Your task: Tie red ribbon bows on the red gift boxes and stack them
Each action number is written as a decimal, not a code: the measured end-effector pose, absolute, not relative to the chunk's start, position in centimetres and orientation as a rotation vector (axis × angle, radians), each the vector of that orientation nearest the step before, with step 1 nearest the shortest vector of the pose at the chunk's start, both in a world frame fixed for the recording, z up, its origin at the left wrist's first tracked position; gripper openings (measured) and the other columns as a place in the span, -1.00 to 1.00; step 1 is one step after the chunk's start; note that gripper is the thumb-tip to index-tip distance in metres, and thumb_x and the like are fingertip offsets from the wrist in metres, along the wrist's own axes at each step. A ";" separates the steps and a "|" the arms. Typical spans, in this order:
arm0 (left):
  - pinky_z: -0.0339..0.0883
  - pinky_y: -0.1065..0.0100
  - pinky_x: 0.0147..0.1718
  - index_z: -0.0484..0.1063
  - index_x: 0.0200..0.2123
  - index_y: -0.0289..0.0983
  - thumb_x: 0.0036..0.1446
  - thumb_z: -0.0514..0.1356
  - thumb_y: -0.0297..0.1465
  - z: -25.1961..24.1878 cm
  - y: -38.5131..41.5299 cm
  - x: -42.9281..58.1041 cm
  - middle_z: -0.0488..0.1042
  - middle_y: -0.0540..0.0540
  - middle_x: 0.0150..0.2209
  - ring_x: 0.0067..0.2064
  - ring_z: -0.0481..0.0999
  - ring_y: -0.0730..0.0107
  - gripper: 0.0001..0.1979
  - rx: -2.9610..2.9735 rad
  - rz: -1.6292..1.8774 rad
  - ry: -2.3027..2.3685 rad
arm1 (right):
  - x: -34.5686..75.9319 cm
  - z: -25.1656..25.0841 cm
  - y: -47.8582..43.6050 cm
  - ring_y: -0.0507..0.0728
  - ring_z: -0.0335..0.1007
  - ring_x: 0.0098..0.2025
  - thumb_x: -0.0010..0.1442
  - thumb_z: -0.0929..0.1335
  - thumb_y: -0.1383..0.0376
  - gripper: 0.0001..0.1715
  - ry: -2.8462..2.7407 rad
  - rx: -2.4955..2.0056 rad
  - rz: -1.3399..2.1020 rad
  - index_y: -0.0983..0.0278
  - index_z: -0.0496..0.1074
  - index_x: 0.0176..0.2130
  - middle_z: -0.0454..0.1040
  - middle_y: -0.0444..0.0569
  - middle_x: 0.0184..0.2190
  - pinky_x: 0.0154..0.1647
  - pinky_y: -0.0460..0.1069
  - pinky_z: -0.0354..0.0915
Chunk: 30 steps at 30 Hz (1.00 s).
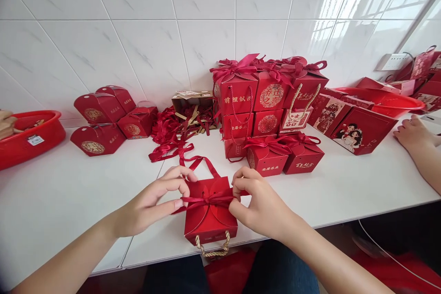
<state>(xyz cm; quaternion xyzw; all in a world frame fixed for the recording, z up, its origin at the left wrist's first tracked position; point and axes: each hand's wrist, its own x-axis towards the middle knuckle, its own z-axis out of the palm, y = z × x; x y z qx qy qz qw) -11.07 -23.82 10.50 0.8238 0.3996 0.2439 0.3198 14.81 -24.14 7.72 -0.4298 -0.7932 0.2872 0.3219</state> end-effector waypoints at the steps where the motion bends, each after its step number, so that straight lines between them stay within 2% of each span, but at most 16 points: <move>1: 0.32 0.20 -0.06 0.39 -0.43 -0.21 0.16 0.08 -0.34 10.5 -23.7 -10.8 0.40 -0.15 -0.05 0.00 0.37 0.16 -0.84 2.120 0.634 0.984 | 14.7 7.6 -24.1 0.12 0.30 -0.22 0.02 0.26 0.44 -0.82 -2.080 -1.114 0.751 0.25 0.20 -0.55 0.32 -0.04 -0.28 -0.15 0.03 0.26; 5: 0.21 0.10 0.04 0.32 -0.52 -0.22 0.23 0.02 -0.25 9.9 -22.9 -9.9 0.41 -0.15 -0.04 0.08 0.31 0.12 -0.70 2.125 0.643 1.008 | 14.6 7.4 -24.3 0.23 0.25 -0.01 0.01 0.28 0.45 -0.84 -2.104 -1.141 0.629 0.25 0.23 -0.54 0.31 0.03 -0.06 0.02 0.16 0.20; 8: 0.03 0.00 0.12 0.33 -0.52 -0.22 0.23 0.05 -0.27 9.4 -22.7 -9.8 0.42 -0.11 -0.04 0.11 0.24 0.08 -0.71 2.326 0.694 1.227 | 14.6 7.3 -24.7 0.29 0.19 0.05 -0.09 0.29 0.50 -0.81 -2.166 -1.152 0.453 0.26 0.20 -0.57 0.30 0.04 -0.01 0.04 0.21 0.17; 10: -0.04 -0.07 0.10 0.34 -0.54 -0.22 0.20 0.09 -0.27 9.2 -22.7 -10.1 0.43 -0.10 -0.05 0.11 0.21 0.02 -0.72 2.462 0.736 1.374 | 14.6 7.3 -25.0 0.30 0.18 0.05 -0.13 0.29 0.52 -0.79 -2.184 -1.146 0.398 0.26 0.17 -0.58 0.31 0.03 -0.01 0.01 0.21 0.18; 15: -0.06 -0.11 0.02 0.43 -0.53 -0.20 0.16 0.15 -0.25 8.9 -23.0 -10.7 0.46 -0.11 -0.08 0.11 0.20 -0.08 -0.75 2.693 0.773 1.586 | 14.3 7.2 -25.3 0.28 0.20 0.01 -0.14 0.29 0.53 -0.77 -2.184 -1.144 0.390 0.27 0.15 -0.60 0.32 0.01 -0.02 -0.04 0.19 0.22; 20: -0.08 -0.18 0.02 0.43 -0.54 -0.21 0.15 0.16 -0.23 8.2 -23.1 -10.7 0.46 -0.15 -0.11 0.08 0.23 -0.11 -0.73 2.625 0.782 1.682 | 14.3 7.0 -25.5 0.28 0.22 0.01 -0.12 0.30 0.53 -0.77 -2.200 -1.148 0.349 0.27 0.16 -0.59 0.32 0.02 -0.01 -0.05 0.19 0.23; 23: -0.05 -0.14 0.11 0.38 -0.49 -0.23 0.21 0.09 -0.24 7.6 -23.1 -11.3 0.39 -0.16 0.01 0.17 0.18 -0.07 -0.72 2.408 0.792 1.535 | 15.0 6.9 -25.6 0.29 0.21 0.03 0.00 0.31 0.48 -0.79 -2.200 -1.139 0.317 0.26 0.19 -0.54 0.31 0.04 0.00 -0.02 0.21 0.22; 25: 0.04 -0.04 0.15 0.38 -0.30 -0.21 0.20 0.11 -0.17 7.1 -23.2 -11.9 0.25 -0.18 0.17 0.23 0.15 -0.03 -0.77 2.189 0.734 1.297 | 15.8 6.5 -25.6 0.27 0.21 0.05 0.15 0.29 0.38 -0.82 -2.206 -1.131 0.379 0.24 0.24 -0.48 0.30 0.06 0.01 0.00 0.20 0.22; 26: 0.06 0.00 0.16 0.34 -0.14 -0.19 0.13 0.18 -0.12 6.9 -23.3 -12.2 0.18 -0.21 0.22 0.25 0.14 -0.04 -0.68 2.084 0.694 1.180 | 16.1 6.1 -25.7 0.25 0.22 0.05 0.23 0.26 0.33 -0.83 -2.205 -1.133 0.432 0.23 0.25 -0.43 0.30 0.06 0.00 0.01 0.18 0.24; 28: 0.05 -0.02 0.20 0.13 0.12 -0.16 -0.15 0.38 -0.06 6.4 -23.6 -12.5 0.08 -0.29 0.27 0.27 0.11 -0.11 -0.19 1.945 0.617 1.043 | 16.7 4.8 -25.8 0.21 0.23 0.06 0.33 0.17 0.27 -0.79 -2.195 -1.154 0.523 0.21 0.27 -0.34 0.32 0.08 -0.01 0.01 0.15 0.27; 29: 0.02 -0.05 0.21 0.03 0.18 -0.15 -0.28 0.44 -0.07 6.2 -23.8 -12.5 0.06 -0.31 0.27 0.29 0.08 -0.14 -0.01 1.915 0.587 1.033 | 16.9 3.9 -25.8 0.21 0.23 0.07 0.35 0.13 0.27 -0.78 -2.198 -1.164 0.540 0.21 0.28 -0.28 0.33 0.09 -0.02 0.02 0.14 0.27; 30: -0.01 -0.07 0.22 -0.02 0.19 -0.14 -0.34 0.47 -0.11 6.0 -24.0 -12.3 0.05 -0.32 0.28 0.29 0.07 -0.15 0.07 1.903 0.570 1.053 | 17.0 3.0 -25.9 0.21 0.22 0.09 0.35 0.11 0.29 -0.77 -2.221 -1.168 0.534 0.22 0.28 -0.22 0.34 0.10 0.00 0.04 0.15 0.27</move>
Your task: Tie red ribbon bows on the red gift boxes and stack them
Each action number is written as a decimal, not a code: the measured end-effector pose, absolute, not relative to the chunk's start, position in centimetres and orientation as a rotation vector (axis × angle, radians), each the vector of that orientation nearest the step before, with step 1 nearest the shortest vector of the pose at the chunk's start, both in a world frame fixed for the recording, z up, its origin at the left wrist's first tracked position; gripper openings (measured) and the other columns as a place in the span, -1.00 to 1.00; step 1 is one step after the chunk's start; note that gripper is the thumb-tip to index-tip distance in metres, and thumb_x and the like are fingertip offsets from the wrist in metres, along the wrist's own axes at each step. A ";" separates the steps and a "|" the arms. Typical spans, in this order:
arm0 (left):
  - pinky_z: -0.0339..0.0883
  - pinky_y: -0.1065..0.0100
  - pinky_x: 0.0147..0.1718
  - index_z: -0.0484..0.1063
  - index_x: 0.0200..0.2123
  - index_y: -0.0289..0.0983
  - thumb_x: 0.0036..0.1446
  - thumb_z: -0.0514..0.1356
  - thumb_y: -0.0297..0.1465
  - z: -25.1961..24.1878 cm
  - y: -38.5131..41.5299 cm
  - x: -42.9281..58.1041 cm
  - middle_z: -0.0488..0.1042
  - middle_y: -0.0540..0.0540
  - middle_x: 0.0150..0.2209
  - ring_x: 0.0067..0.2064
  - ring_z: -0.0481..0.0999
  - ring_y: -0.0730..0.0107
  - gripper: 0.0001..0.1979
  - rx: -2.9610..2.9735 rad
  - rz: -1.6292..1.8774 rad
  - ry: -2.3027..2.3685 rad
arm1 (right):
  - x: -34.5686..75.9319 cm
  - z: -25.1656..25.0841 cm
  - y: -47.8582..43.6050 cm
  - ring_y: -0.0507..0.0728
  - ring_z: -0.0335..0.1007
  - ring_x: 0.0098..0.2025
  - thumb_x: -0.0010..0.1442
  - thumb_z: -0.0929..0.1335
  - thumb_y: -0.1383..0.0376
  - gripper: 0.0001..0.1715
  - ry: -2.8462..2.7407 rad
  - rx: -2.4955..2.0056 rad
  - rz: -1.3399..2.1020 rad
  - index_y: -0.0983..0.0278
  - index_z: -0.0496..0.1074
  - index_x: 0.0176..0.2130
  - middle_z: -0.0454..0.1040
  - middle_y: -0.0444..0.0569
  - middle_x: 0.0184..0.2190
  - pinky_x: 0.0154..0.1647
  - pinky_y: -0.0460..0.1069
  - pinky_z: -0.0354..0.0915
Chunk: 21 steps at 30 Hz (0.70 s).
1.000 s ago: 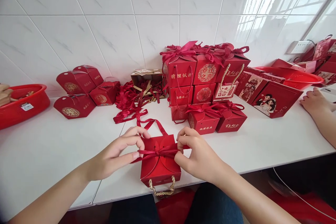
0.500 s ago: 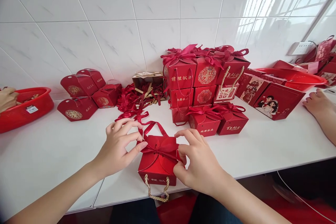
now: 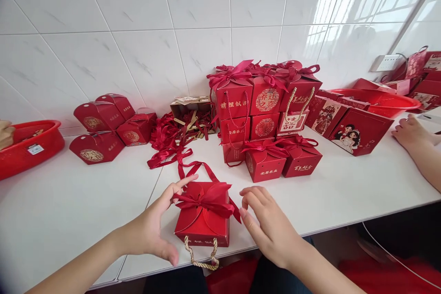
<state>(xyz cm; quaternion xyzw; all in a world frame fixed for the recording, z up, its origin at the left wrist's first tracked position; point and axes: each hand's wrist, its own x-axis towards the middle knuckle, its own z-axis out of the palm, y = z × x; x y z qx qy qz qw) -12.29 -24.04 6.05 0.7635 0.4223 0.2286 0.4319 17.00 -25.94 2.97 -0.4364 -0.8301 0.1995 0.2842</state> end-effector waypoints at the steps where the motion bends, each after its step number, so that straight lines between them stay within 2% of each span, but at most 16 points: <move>1: 0.00 -0.08 0.22 -0.03 0.18 -0.13 -0.33 0.48 -0.14 6.0 -24.2 -12.0 0.04 -0.32 0.28 0.29 0.08 -0.13 0.05 1.900 0.562 1.087 | 17.0 2.0 -26.1 0.22 0.20 0.12 0.34 0.10 0.31 -0.76 -2.267 -1.165 0.507 0.23 0.29 -0.14 0.33 0.12 0.03 0.08 0.17 0.25; 4: 0.12 -0.03 0.19 0.05 0.06 -0.12 -0.18 0.44 -0.23 6.1 -24.2 -10.8 0.03 -0.30 0.28 0.22 0.22 -0.02 -0.19 1.883 0.645 1.158 | 16.6 -0.3 -26.4 0.30 0.08 0.24 0.28 0.16 0.37 -0.57 -2.466 -1.149 0.363 0.29 0.22 0.12 0.26 0.17 0.16 0.19 0.27 0.14; 6: 0.20 0.02 0.16 0.09 -0.03 -0.14 -0.18 0.44 -0.27 6.5 -23.5 -9.8 0.02 -0.28 0.28 0.19 0.28 0.02 -0.29 1.864 0.797 1.150 | 16.3 -0.8 -26.6 0.34 0.01 0.28 0.26 0.18 0.37 -0.49 -2.552 -1.154 0.303 0.30 0.18 0.20 0.24 0.17 0.19 0.22 0.31 0.08; 11: 0.26 0.02 0.12 0.08 -0.01 -0.16 -0.14 0.41 -0.30 6.4 -19.5 -6.1 0.18 -0.26 0.19 0.17 0.32 0.07 -0.31 1.809 1.005 1.071 | 15.5 0.5 -26.8 0.36 0.04 0.26 0.25 0.19 0.35 -0.40 -2.630 -1.114 0.334 0.19 0.10 0.27 0.21 0.08 0.24 0.19 0.36 0.08; 14: 0.23 0.03 0.15 0.07 -0.01 -0.16 -0.15 0.42 -0.31 5.1 -16.8 -4.0 0.18 -0.25 0.19 0.18 0.30 0.11 -0.29 1.841 1.009 1.038 | 14.6 0.9 -27.1 0.38 0.08 0.24 0.23 0.22 0.36 -0.45 -2.594 -1.060 0.334 0.17 0.20 0.20 0.20 0.07 0.25 0.16 0.37 0.12; 17: 0.17 0.04 0.19 -0.01 0.03 -0.16 -0.12 0.41 -0.30 3.3 -15.1 -2.9 0.13 -0.27 0.23 0.23 0.24 0.12 -0.24 1.832 1.100 1.033 | 14.6 0.5 -27.3 0.26 0.28 0.07 0.18 0.26 0.39 -0.67 -2.407 -0.917 0.366 0.21 0.35 -0.04 0.42 0.06 -0.01 0.11 0.22 0.24; 19: 0.12 0.04 0.22 -0.11 0.11 -0.14 -0.10 0.40 -0.28 2.5 -14.7 -2.8 0.10 -0.28 0.25 0.28 0.17 0.12 -0.15 1.801 1.145 1.017 | 16.0 0.2 -26.8 0.16 0.35 -0.07 0.17 0.26 0.43 -0.79 -2.154 -0.884 0.282 0.22 0.35 -0.17 0.42 0.02 -0.19 -0.01 0.09 0.32; 21: 0.07 0.02 0.25 -0.23 0.21 -0.12 -0.09 0.39 -0.26 2.0 -14.9 -2.9 0.10 -0.28 0.27 0.30 0.12 0.10 -0.03 1.765 1.131 1.035 | 18.6 0.1 -25.6 0.16 0.32 -0.06 0.17 0.28 0.42 -0.80 -1.812 -1.009 0.058 0.23 0.33 -0.17 0.36 0.05 -0.17 -0.07 0.07 0.33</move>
